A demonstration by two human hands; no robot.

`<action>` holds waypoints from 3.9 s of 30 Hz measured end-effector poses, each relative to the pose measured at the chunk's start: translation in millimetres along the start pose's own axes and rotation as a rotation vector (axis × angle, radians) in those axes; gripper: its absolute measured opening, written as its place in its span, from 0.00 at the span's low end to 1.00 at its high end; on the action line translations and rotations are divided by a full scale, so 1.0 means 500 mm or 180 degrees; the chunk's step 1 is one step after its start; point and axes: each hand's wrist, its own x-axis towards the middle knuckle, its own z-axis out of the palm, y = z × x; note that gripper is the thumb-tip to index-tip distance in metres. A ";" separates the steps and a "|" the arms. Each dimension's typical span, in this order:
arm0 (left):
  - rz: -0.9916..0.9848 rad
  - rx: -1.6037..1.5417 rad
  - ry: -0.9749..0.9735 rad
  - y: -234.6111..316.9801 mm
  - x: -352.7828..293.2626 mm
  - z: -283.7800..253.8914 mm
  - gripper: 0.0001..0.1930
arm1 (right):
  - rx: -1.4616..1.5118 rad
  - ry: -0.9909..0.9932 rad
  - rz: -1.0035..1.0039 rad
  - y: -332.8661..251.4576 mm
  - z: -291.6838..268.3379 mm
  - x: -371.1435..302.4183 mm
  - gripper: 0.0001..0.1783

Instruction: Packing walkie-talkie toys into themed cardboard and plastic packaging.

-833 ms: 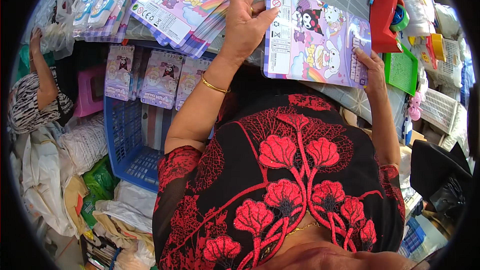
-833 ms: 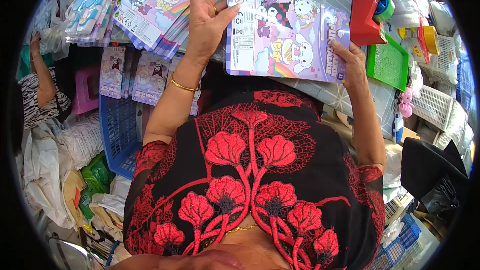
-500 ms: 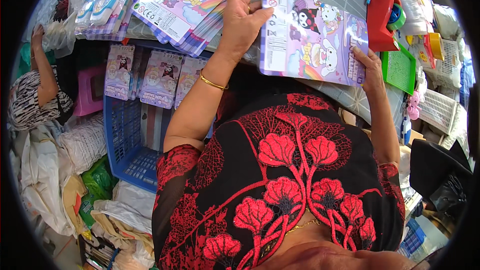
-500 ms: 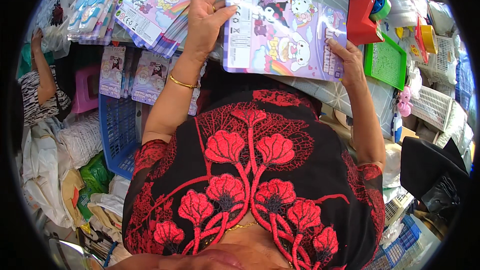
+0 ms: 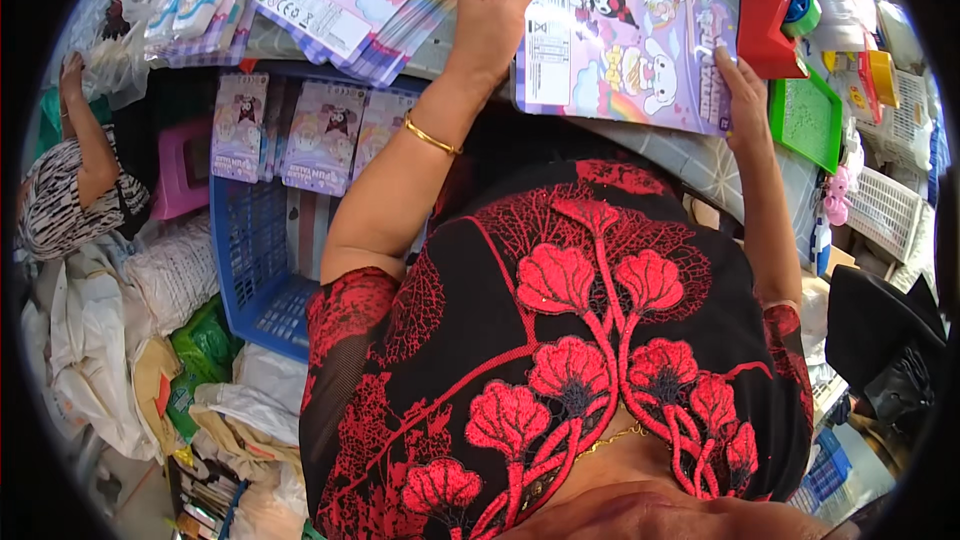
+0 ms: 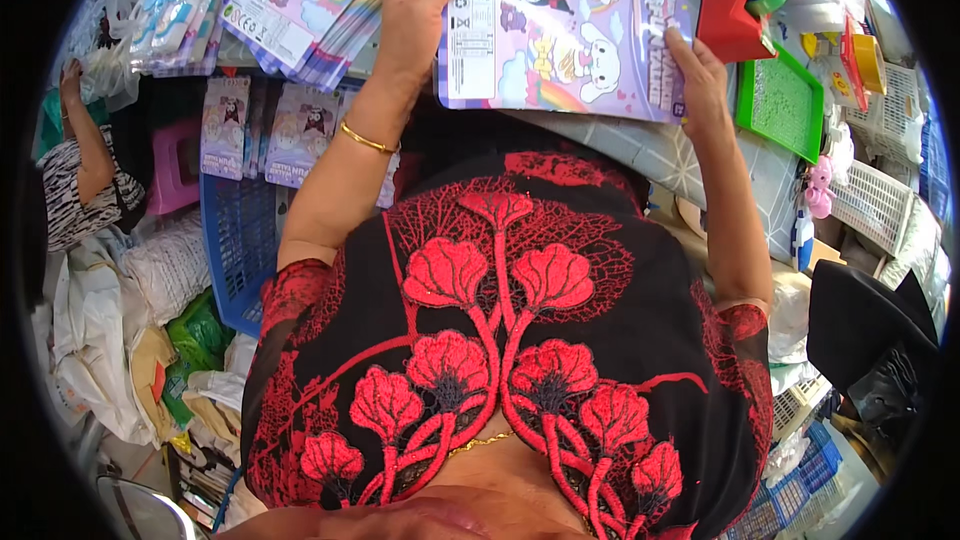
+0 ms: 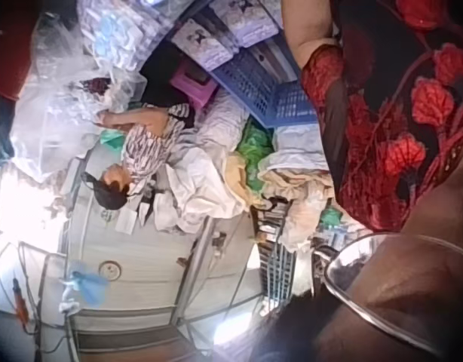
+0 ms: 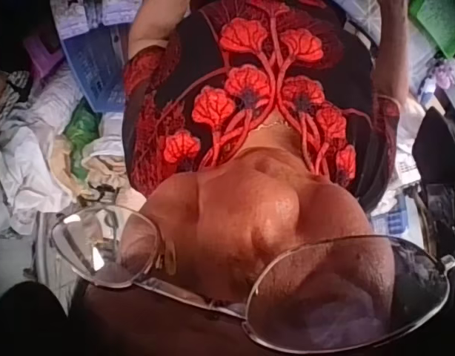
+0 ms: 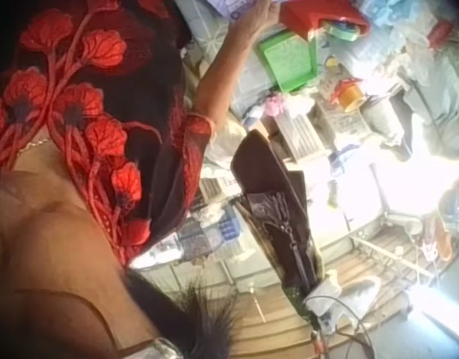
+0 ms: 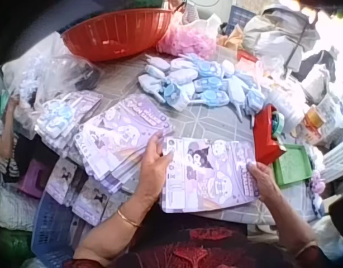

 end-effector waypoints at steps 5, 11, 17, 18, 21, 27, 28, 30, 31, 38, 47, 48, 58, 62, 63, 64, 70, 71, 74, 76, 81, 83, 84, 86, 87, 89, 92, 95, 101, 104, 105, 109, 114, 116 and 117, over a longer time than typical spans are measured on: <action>-0.0120 -0.0389 -0.0109 -0.018 0.008 -0.023 0.30 | -0.0165 0.0052 -0.0161 0.004 -0.003 0.018 0.12; -0.0012 -0.0346 -0.0050 -0.013 0.010 -0.016 0.29 | -0.0143 -0.0077 -0.0380 0.001 0.005 0.015 0.28; -0.0023 -0.0541 0.0202 -0.005 0.006 -0.016 0.25 | -0.0383 -0.0346 -0.0445 -0.003 0.005 0.008 0.30; -0.0076 -0.0516 0.0193 0.003 -0.001 -0.011 0.25 | -0.0416 -0.0390 -0.0526 -0.005 0.008 0.000 0.31; -0.0173 -0.0438 0.0134 0.009 -0.006 -0.009 0.25 | -0.0883 -0.0474 -0.1023 -0.008 0.016 -0.013 0.32; -0.0032 -0.0070 0.0192 0.027 -0.016 -0.006 0.26 | -0.3523 -0.0092 -0.3304 -0.032 0.037 -0.016 0.36; -0.0011 -0.0045 0.0301 0.032 -0.019 -0.003 0.24 | -0.3695 -0.0524 -0.3522 -0.038 0.051 -0.015 0.37; 0.0013 0.0310 0.0394 0.021 -0.016 -0.028 0.22 | -0.4398 -0.1158 -0.3707 -0.063 0.101 -0.026 0.37; 0.0256 0.0900 0.0750 0.034 -0.016 -0.006 0.22 | -0.4348 -0.1478 -0.3937 -0.066 0.120 -0.012 0.37; -0.0370 -0.0674 0.0158 -0.006 0.008 -0.040 0.30 | -0.4715 -0.2441 -0.4103 -0.078 0.190 0.022 0.35; -0.0114 -0.1071 -0.0282 0.024 0.007 -0.005 0.32 | -0.4367 -0.3164 -0.3312 -0.105 0.211 0.022 0.36; -0.0133 -0.0993 -0.0273 0.027 0.006 -0.002 0.31 | -0.4195 -0.2815 -0.3823 -0.103 0.213 0.018 0.32; 0.0350 0.0269 0.0061 -0.010 0.000 -0.035 0.25 | -0.3470 -0.1904 -0.4443 -0.062 0.215 0.021 0.32; 0.0405 0.0148 0.0734 -0.012 -0.036 -0.031 0.25 | -0.2807 -0.0387 -0.4195 -0.023 0.134 -0.062 0.19; 0.0317 -0.0236 0.0889 -0.011 -0.047 -0.023 0.26 | -0.2640 -0.0211 -0.3748 -0.001 0.117 -0.077 0.18; 0.0291 -0.0127 0.0893 -0.012 -0.057 -0.021 0.26 | -0.2463 -0.0034 -0.3285 0.020 0.104 -0.091 0.17; -0.0153 0.0420 0.0677 -0.018 -0.130 0.008 0.31 | -0.1438 0.0000 -0.1909 0.081 0.117 -0.062 0.27; -0.0247 0.0577 0.0526 -0.023 -0.134 0.007 0.32 | -0.1126 0.0052 -0.1616 0.080 0.119 -0.058 0.29; -0.0403 0.0542 0.0309 -0.024 -0.133 0.016 0.33 | -0.0545 0.0101 -0.1439 0.089 0.108 -0.031 0.34; -0.0441 0.0694 0.0245 -0.027 -0.128 0.014 0.33 | -0.0392 -0.0018 -0.1302 0.085 0.098 -0.030 0.36; -0.0377 0.0640 0.0112 -0.030 -0.087 0.002 0.35 | -0.0339 -0.0357 -0.1067 0.062 0.097 -0.022 0.35; -0.0396 0.0465 -0.0024 -0.027 -0.067 -0.002 0.35 | -0.0820 -0.0407 -0.1158 0.064 0.093 -0.002 0.33; -0.0395 0.0468 -0.0053 -0.023 -0.060 -0.002 0.35 | -0.0810 -0.0381 -0.1168 0.067 0.093 0.003 0.33; -0.0432 0.0820 -0.0173 -0.014 -0.042 0.000 0.35 | -0.0719 -0.0322 -0.1315 0.064 0.096 0.014 0.31; -0.0424 0.0965 -0.0199 -0.020 -0.033 -0.013 0.34 | -0.0715 -0.0303 -0.1335 0.064 0.101 0.017 0.31; -0.0443 0.1147 -0.0280 -0.024 -0.031 -0.015 0.32 | -0.0115 -0.0261 -0.1498 0.073 0.117 0.018 0.30; -0.0385 0.1289 -0.0283 -0.030 -0.037 -0.021 0.29 | -0.0548 0.0198 -0.1692 0.104 0.126 0.013 0.27; -0.0336 0.1280 -0.0057 -0.027 -0.043 -0.018 0.28 | 0.0768 -0.0522 -0.0778 0.061 0.120 -0.026 0.25; 0.0668 0.2993 -0.0926 -0.033 -0.024 -0.010 0.34 | 0.0970 -0.0830 -0.0795 0.072 0.126 -0.007 0.27; 0.0534 0.2517 -0.0754 -0.045 -0.030 -0.017 0.35 | 0.0979 -0.0654 -0.0819 0.057 0.127 -0.014 0.25; 0.0388 0.2104 -0.0617 -0.049 -0.031 -0.020 0.35 | 0.0805 -0.0201 -0.0859 0.053 0.110 -0.021 0.22; 0.0292 0.1507 -0.0306 -0.056 -0.051 -0.006 0.34 | -0.0027 0.1431 -0.1860 0.014 0.007 -0.031 0.17; 0.0496 0.2000 -0.0307 -0.040 -0.055 0.008 0.31 | -0.1452 0.1758 -0.2421 -0.041 -0.107 0.045 0.20; 0.0609 0.2185 -0.0332 -0.042 -0.056 0.006 0.30 | -0.2001 0.1335 -0.2080 -0.057 -0.119 0.062 0.22; 0.0604 0.2173 -0.0321 -0.042 -0.057 0.007 0.30 | -0.2087 0.1259 -0.2013 -0.066 -0.125 0.066 0.23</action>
